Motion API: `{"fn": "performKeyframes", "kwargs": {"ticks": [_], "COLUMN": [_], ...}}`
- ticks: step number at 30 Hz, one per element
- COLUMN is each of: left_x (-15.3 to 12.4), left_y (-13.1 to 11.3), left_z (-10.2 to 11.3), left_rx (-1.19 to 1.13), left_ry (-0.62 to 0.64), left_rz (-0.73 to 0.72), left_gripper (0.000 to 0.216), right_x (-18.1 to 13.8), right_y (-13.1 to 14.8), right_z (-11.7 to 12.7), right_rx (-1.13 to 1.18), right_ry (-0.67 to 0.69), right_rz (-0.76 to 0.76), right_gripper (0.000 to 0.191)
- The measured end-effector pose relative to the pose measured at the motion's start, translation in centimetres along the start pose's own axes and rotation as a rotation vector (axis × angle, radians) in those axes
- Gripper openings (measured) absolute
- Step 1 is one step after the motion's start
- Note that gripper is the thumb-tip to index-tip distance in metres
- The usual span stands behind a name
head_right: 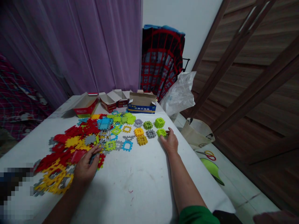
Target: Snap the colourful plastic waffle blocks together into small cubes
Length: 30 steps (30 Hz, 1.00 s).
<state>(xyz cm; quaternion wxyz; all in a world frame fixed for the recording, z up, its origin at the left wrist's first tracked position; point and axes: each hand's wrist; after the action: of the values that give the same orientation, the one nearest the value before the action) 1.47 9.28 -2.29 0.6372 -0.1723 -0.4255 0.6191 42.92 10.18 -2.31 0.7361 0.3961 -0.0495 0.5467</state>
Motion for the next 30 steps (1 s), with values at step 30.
{"fn": "performKeyframes", "kwargs": {"ticks": [30], "left_x": [-0.08], "left_y": [0.01], "left_z": [-0.07], "left_rx": [0.007], "left_ry": [-0.027], "left_rz": [-0.033], "left_gripper": [0.039], "right_x": [-0.21], "right_y": [0.07], "right_z": [-0.14], "right_rx": [-0.090], "right_ry": [0.064], "right_rz": [0.044], "right_gripper": [0.069]}}
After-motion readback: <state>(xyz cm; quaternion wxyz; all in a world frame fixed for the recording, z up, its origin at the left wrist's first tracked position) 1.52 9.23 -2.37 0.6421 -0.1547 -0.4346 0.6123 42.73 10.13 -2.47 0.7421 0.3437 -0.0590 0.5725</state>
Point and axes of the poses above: each hand's wrist, its own x-axis towards the middle knuckle, its own z-axis out of the back of the hand, y = z × x, and after that the axes turned 14 degrees about z, right-handed
